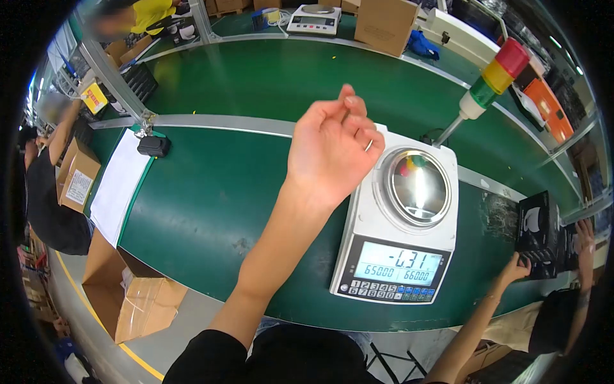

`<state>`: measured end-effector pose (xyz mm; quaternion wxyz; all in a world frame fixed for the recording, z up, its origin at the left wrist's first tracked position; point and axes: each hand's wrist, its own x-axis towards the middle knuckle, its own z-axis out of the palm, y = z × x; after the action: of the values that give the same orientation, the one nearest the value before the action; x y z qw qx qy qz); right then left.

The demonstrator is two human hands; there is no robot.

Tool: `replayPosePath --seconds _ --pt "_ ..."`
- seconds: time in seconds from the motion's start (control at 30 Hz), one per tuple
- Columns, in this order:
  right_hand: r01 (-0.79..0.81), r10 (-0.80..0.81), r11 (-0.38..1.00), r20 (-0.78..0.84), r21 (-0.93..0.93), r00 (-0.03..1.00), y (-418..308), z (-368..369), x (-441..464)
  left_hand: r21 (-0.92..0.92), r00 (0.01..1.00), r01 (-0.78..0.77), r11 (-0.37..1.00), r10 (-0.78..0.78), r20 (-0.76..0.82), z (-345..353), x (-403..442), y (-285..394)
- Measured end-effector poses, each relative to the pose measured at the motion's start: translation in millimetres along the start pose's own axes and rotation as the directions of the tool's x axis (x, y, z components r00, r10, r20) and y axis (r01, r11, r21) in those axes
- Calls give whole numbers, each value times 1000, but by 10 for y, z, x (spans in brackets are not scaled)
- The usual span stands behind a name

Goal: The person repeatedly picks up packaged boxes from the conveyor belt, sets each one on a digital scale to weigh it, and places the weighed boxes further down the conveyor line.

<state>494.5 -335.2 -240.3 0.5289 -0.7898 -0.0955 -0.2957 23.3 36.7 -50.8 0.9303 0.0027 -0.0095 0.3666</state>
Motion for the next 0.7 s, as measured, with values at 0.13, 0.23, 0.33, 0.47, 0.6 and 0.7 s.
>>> replayPosePath --seconds 0.13,0.23,0.33,0.47,0.6,0.7 --pt "-54 -86 944 401 326 912 -1229 192 -1080 -73 997 -37 997 42 64 41 -47 160" --pt "87 -179 976 503 201 845 -1477 294 -1341 -72 988 -78 994 87 125 61 -106 207" --pt "99 -167 984 578 146 799 -1513 263 -1366 -79 985 -92 993 102 138 121 -158 200" --pt "57 -172 976 581 210 795 -1337 239 -1283 -96 973 -172 980 184 140 116 -165 194" --pt "31 -131 984 600 174 789 -1359 241 -1286 -78 959 -260 963 267 99 106 -161 164" --pt "94 -203 966 480 241 854 -1740 200 -1429 -29 956 -292 956 293 34 132 -170 139"
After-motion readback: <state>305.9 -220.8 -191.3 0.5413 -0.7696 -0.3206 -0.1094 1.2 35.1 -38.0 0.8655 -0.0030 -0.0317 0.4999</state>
